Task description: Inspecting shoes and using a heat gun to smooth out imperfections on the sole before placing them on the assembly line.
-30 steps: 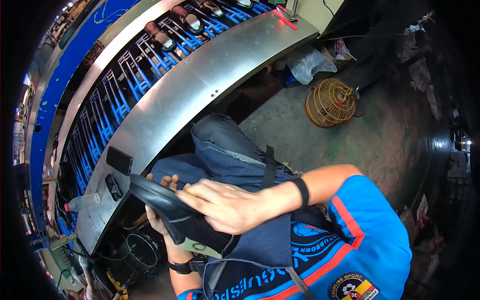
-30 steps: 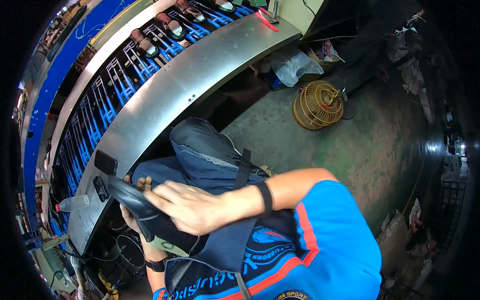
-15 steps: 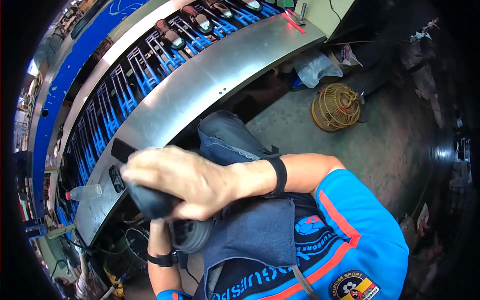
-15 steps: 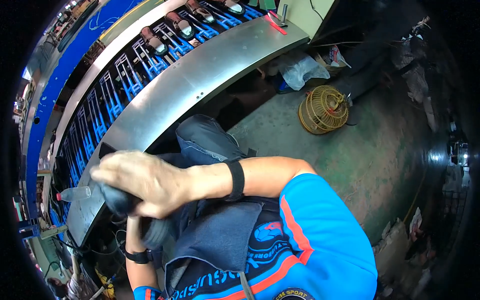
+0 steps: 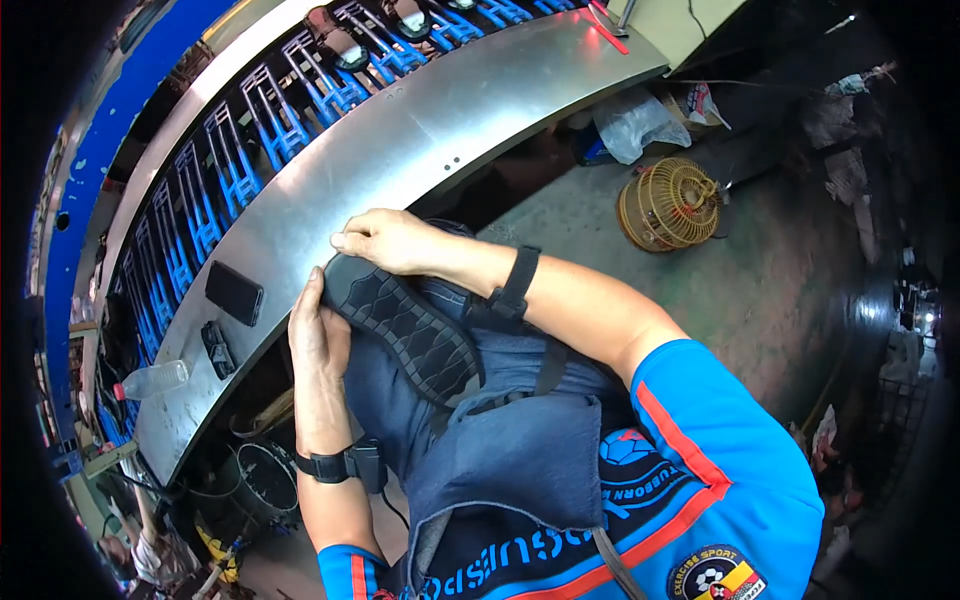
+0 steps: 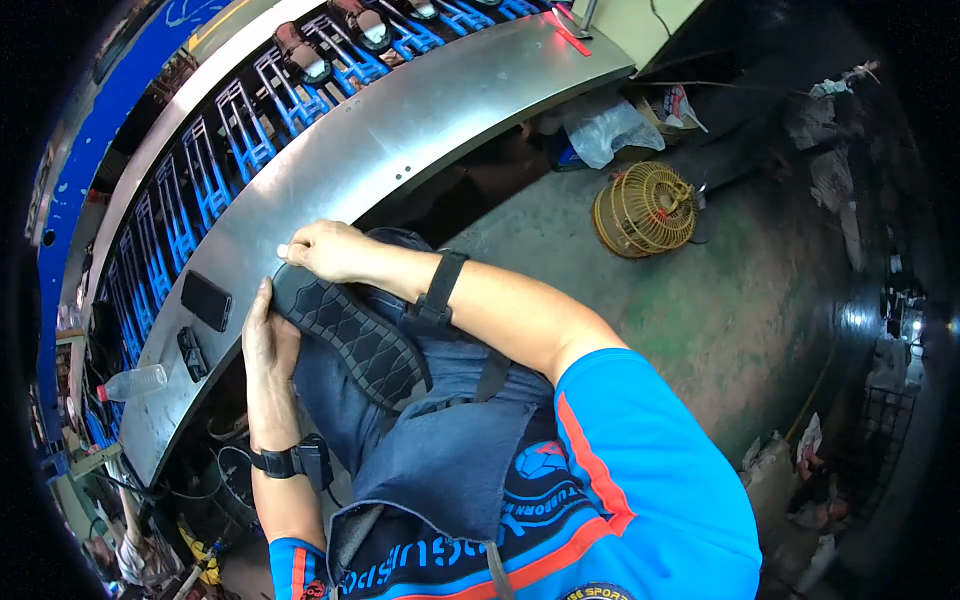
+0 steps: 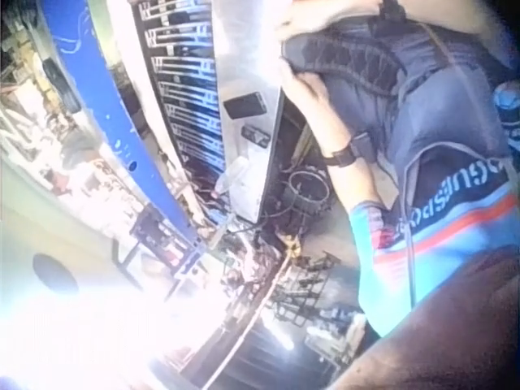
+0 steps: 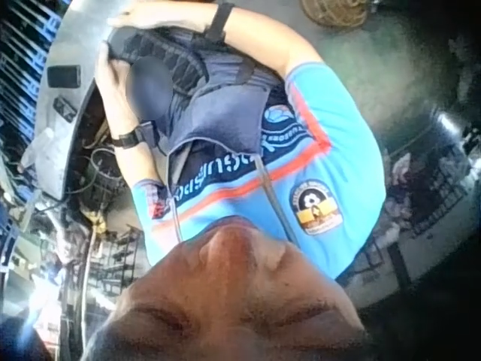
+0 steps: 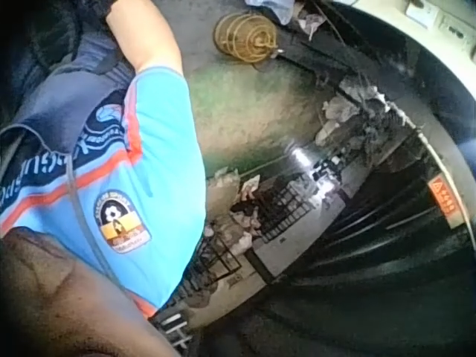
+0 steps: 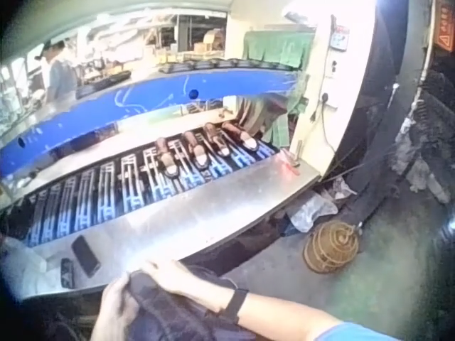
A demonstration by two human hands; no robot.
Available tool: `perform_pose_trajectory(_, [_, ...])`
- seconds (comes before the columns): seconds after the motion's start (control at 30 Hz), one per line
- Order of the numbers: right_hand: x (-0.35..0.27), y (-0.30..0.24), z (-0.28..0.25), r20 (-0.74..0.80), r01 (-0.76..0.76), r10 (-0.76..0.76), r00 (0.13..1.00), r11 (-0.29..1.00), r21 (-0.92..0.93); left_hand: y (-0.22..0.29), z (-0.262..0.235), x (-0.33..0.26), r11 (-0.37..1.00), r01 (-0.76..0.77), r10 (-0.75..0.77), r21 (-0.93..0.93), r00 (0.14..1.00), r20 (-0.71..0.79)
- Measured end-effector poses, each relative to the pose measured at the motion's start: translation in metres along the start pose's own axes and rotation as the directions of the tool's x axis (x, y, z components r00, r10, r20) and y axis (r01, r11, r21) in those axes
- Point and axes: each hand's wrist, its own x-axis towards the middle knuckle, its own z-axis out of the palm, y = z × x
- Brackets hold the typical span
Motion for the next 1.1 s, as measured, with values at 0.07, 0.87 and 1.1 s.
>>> perform_pose_trajectory(0.07, [-0.002, -0.026, -0.014, 0.111, -0.004, 0.001, 0.994, 1.0, 0.03, 0.006, 0.004, -0.011, 0.999, 0.027, -0.025, -0.021, 0.994, 0.103])
perform_pose_trajectory(0.87, [-0.024, -0.06, -0.052, 0.344, 0.291, -0.291, 0.893, 0.955, 0.053, 0.031, 0.015, -0.038, 0.7, -0.492, 0.302, 0.517, 0.861, 0.41])
perform_pose_trajectory(1.1, [0.009, -0.04, -0.035, 0.198, 0.155, -0.145, 0.969, 0.987, -0.035, 0.033, 0.018, -0.002, 0.897, -0.166, 0.128, 0.411, 0.985, 0.117])
